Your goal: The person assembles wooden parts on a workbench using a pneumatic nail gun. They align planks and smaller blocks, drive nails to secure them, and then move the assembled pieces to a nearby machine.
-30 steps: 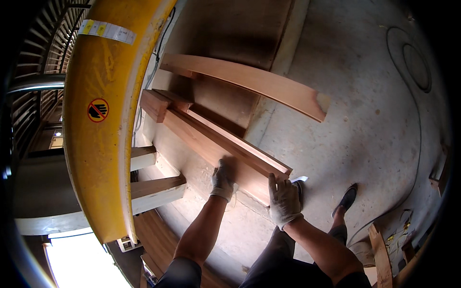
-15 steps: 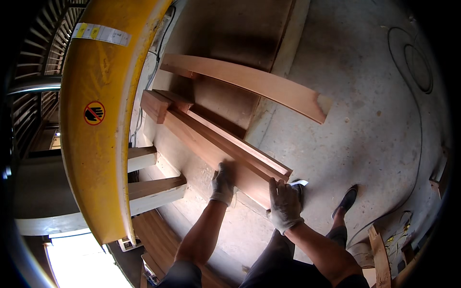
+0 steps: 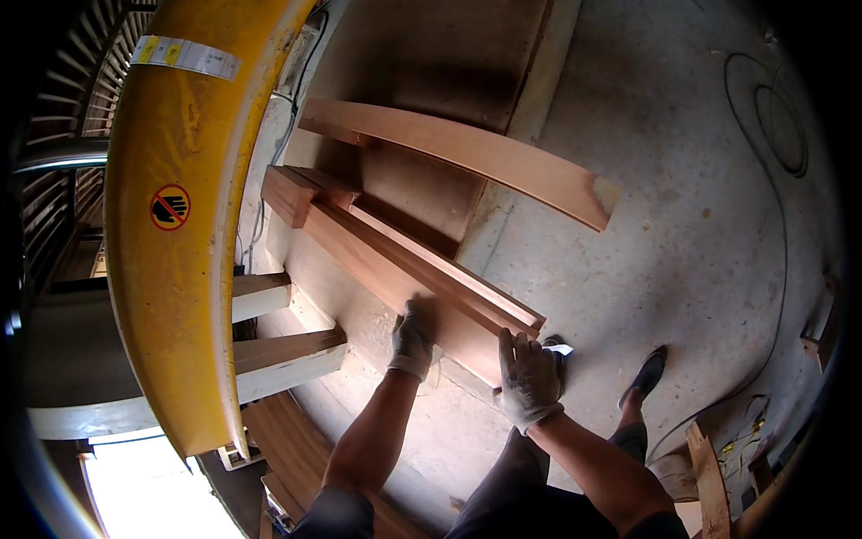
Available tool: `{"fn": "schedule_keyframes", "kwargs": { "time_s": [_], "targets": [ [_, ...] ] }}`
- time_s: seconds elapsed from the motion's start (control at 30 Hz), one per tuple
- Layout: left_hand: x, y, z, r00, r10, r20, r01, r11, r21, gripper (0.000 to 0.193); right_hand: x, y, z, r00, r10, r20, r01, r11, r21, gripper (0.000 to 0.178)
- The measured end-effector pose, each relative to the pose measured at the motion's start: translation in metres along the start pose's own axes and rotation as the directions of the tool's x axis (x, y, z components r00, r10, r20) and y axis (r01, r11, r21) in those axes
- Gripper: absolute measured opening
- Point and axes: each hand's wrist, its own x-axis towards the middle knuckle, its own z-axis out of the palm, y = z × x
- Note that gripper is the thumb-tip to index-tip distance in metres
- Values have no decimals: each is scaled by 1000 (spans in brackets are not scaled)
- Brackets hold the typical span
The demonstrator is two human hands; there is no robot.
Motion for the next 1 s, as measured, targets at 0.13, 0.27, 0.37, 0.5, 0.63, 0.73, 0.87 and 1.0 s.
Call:
{"fn": "schedule_keyframes", "kwargs": {
  "time_s": [0.13,0.27,0.37,0.5,0.63,0.73,0.87,1.0],
  "targets": [
    [6,10,4,1000,-12,-25,12,1000,5,37,11,-2,7,1000,-18,-4,17,1000,-26,115],
    [0,18,15,984,1,-181,66,931,360,32,16,9,21,1000,-17,19,18,998,-62,110],
    [-6,15,15,981,72,-183,25,877,480,28,20,15,31,1000,-16,10,17,992,-122,108],
    [1,2,14,990,88,-110,-53,955,292,22,20,17,41,1000,-17,-9,15,990,-144,109],
    [6,-4,11,990,66,-127,-28,958,284,18,22,23,48,1000,-11,15,13,993,-121,114],
    [13,-8,3,988,71,-139,-26,953,302,15,22,23,51,1000,-5,27,8,993,-120,116],
    [13,-7,3,986,56,-156,-4,950,313,15,22,23,53,1000,-6,23,9,994,-112,117],
    [12,-6,9,988,65,-144,-17,951,310,16,24,24,54,1000,-20,-10,19,993,-117,116]
  ]
}}
